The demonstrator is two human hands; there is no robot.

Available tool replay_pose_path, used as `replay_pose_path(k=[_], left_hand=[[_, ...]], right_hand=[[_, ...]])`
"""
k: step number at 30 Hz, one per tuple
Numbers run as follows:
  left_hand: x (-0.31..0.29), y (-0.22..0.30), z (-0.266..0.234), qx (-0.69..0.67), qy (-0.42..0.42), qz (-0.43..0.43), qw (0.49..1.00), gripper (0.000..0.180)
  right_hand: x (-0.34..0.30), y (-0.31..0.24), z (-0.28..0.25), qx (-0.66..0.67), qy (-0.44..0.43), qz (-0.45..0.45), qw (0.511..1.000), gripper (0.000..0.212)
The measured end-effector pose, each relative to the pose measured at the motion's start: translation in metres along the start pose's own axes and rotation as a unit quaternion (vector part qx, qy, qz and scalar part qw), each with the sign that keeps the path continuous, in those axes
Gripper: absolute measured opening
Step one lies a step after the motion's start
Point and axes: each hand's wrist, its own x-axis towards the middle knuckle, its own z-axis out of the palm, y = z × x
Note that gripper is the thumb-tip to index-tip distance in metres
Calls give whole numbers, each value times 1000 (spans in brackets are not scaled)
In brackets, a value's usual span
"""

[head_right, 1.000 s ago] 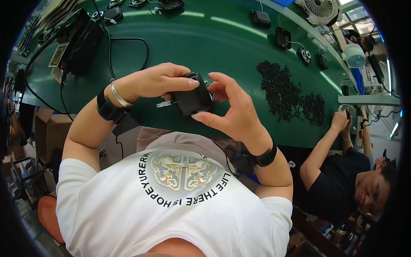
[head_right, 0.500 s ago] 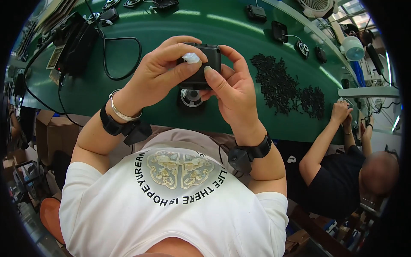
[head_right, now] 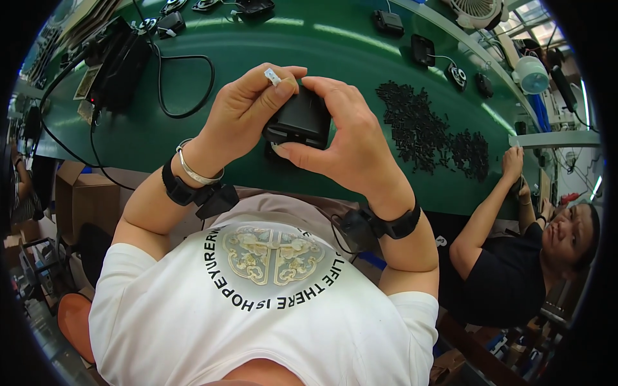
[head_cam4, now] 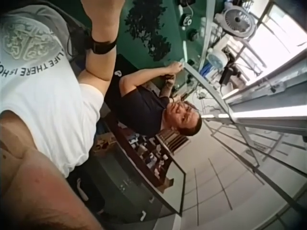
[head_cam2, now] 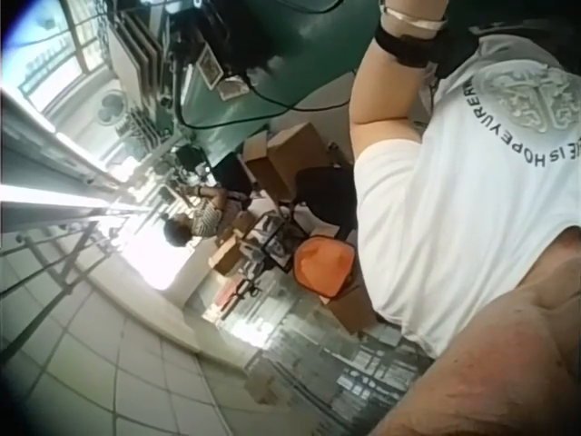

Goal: Assembling small electronic device components by threading wires and connecting housing parts at a manual workstation.

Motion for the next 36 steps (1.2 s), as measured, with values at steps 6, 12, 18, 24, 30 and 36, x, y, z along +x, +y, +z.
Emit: replay_pose_path(k=[6,12,18,24,30,36], left_hand=[[5,-4,-6,267,91,244,928,25],[12,8,-33,77,65,56,993,17],[-7,-19,-27,-164,-52,-145,974,16],[-15,-19,-35,265,-124,-15,956,15],[-18,-18,-45,146,-158,-215,953,33],[-37,-37,-46,349,-184,49,918,91]], right_hand=[[4,6,5,-28,-2,-41,999,73],[-2,30,25,-75,-22,-42,996,71],[-13,36,48,-55,-5,-16,998,69],[-10,40,51,-61,-11,-25,998,70],[-13,44,49,-61,-41,-21,997,71],[-13,43,47,-70,-51,-41,995,72]])
